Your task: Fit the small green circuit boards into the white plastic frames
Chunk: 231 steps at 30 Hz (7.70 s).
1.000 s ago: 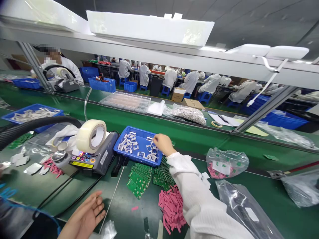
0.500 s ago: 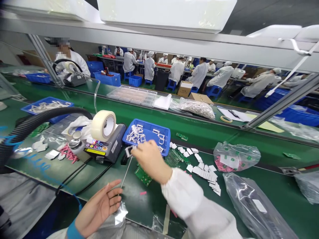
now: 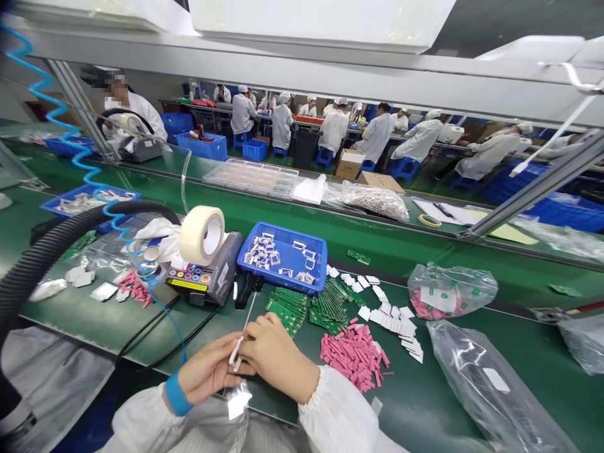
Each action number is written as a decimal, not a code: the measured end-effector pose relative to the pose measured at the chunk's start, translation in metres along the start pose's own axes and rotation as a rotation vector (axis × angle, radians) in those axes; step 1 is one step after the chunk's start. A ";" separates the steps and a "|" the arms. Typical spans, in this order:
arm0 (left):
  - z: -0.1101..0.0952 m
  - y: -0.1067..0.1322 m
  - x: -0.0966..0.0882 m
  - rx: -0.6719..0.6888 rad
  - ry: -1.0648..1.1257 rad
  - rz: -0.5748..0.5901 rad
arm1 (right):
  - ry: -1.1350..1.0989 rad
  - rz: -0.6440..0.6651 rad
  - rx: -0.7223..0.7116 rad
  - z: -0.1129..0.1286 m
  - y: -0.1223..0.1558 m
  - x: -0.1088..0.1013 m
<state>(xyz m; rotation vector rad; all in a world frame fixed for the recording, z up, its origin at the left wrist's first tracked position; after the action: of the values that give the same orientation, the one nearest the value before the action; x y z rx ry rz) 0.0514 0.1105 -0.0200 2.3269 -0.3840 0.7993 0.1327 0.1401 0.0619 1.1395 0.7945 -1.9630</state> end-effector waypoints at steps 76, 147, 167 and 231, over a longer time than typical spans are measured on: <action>-0.033 0.095 0.034 0.347 -0.254 0.056 | -0.374 -0.684 0.138 0.060 0.024 -0.052; -0.038 0.093 0.033 0.541 -0.522 0.189 | -0.478 -0.533 0.065 0.051 0.013 -0.054; -0.034 0.090 0.027 0.460 -0.517 0.151 | -0.588 -0.501 0.150 0.040 0.016 -0.035; 0.003 0.047 0.010 0.322 0.208 0.171 | -0.042 -0.236 0.075 0.058 0.027 -0.022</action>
<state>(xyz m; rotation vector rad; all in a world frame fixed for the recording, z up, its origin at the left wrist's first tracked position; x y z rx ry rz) 0.0388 0.0723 0.0072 2.4941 -0.3903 1.2545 0.1362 0.0854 0.1016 1.0844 0.8718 -2.2204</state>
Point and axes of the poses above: each hand's wrist, its own y-axis away from the middle knuckle, its own x-axis out of the palm, z = x × y, the point moved 6 cm from there along -y, towards the middle knuckle, and after that the axes turned 12 degrees about -y, right-handed, at the moved point
